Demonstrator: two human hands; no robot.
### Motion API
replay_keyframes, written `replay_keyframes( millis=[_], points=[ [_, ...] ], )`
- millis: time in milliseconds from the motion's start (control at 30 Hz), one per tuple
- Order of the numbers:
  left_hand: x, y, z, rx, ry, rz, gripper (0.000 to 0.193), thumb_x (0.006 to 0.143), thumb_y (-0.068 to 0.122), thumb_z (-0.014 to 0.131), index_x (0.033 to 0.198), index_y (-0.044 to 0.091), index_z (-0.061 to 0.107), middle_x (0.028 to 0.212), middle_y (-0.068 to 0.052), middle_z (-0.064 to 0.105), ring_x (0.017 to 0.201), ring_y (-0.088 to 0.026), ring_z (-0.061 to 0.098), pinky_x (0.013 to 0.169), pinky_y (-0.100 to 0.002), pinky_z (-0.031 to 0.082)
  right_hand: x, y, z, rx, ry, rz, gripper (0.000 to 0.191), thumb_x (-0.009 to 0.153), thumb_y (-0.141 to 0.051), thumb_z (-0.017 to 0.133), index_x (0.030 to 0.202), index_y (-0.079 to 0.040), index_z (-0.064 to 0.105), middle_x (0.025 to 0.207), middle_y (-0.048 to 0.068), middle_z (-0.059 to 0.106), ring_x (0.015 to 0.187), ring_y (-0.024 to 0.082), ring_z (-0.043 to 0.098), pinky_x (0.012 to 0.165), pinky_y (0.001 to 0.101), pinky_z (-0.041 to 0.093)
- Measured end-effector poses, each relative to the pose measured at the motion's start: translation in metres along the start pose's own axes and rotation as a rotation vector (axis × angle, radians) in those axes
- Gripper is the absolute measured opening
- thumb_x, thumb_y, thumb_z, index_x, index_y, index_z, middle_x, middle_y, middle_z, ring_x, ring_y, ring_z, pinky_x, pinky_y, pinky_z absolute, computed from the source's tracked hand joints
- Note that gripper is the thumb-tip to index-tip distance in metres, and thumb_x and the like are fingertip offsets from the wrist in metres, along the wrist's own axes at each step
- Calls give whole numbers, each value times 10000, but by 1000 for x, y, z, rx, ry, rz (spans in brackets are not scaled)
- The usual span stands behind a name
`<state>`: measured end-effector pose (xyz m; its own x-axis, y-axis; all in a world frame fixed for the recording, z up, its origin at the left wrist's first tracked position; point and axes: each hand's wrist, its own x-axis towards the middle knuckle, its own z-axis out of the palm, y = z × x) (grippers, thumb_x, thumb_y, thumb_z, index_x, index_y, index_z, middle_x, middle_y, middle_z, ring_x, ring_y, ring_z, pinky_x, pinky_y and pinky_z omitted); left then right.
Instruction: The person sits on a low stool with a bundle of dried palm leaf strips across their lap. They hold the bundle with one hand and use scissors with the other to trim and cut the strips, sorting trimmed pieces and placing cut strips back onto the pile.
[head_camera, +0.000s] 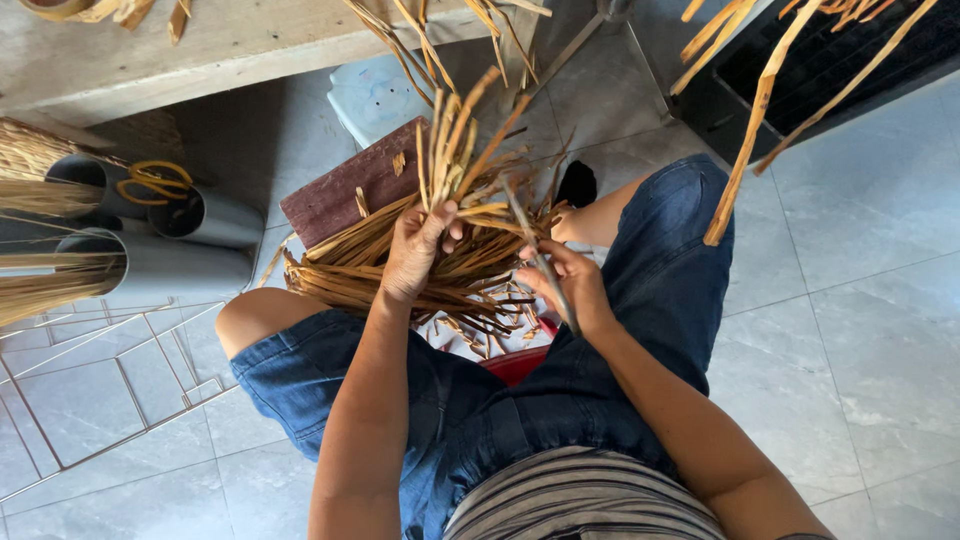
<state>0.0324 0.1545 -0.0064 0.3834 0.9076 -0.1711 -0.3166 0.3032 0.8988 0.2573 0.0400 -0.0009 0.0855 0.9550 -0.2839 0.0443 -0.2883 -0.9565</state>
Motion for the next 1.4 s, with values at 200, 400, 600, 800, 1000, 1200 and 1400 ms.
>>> replay_keyframes(
  millis=[200, 400, 600, 800, 1000, 1200, 1400],
  points=[
    [5, -9, -11, -60, 54, 56, 315, 1021, 380, 679, 918, 82, 683, 811, -22, 678, 688, -103, 541, 671, -248, 457, -11, -2, -10, 161, 175, -166, 241, 971, -142, 656, 1194, -54, 627, 721, -3, 578, 548, 70, 524, 506, 222, 421],
    [7, -14, -19, -185, 77, 79, 281, 1029, 371, 643, 937, 107, 668, 829, -55, 720, 681, -119, 569, 658, -258, 462, -38, 15, -7, 146, 74, -208, 361, 967, -255, 676, 1262, -57, 609, 860, -12, 567, 709, 67, 550, 623, 228, 449],
    [6, -9, -18, -176, 77, 91, 307, 1039, 385, 624, 967, 94, 693, 841, -68, 736, 678, -118, 562, 661, -259, 460, -36, 33, 2, 74, -96, -61, 460, 921, -239, 745, 1303, -40, 586, 874, -9, 570, 725, 83, 527, 665, 240, 452],
    [3, -2, -12, -120, 42, 65, 310, 1037, 376, 625, 984, 79, 696, 853, -85, 744, 694, -131, 564, 694, -269, 477, -14, 30, 8, 74, -158, -101, 468, 952, -247, 724, 1328, -20, 563, 1049, 28, 653, 945, 110, 619, 825, 260, 507],
    [-1, 5, -5, -31, -62, 10, 334, 1039, 367, 617, 1027, 46, 708, 868, -82, 733, 710, -127, 547, 726, -262, 482, -2, 19, 12, 208, -120, -11, 415, 983, -256, 658, 1328, -48, 559, 1058, 32, 717, 977, 78, 689, 852, 236, 544],
    [0, 9, 2, -13, -97, -31, 332, 1025, 353, 623, 1038, 32, 707, 868, -87, 739, 708, -125, 542, 713, -267, 478, -9, 19, 9, 278, -4, 60, 255, 982, -160, 709, 1202, -37, 676, 669, -24, 546, 485, 24, 435, 435, 213, 339],
    [1, 0, -8, -50, -60, 4, 344, 1039, 368, 621, 1039, 33, 702, 884, -85, 740, 710, -130, 548, 729, -274, 482, -14, 13, -3, 284, 101, 34, 203, 988, -208, 651, 1142, -75, 663, 611, -20, 529, 450, 38, 424, 409, 208, 318]
  ],
)
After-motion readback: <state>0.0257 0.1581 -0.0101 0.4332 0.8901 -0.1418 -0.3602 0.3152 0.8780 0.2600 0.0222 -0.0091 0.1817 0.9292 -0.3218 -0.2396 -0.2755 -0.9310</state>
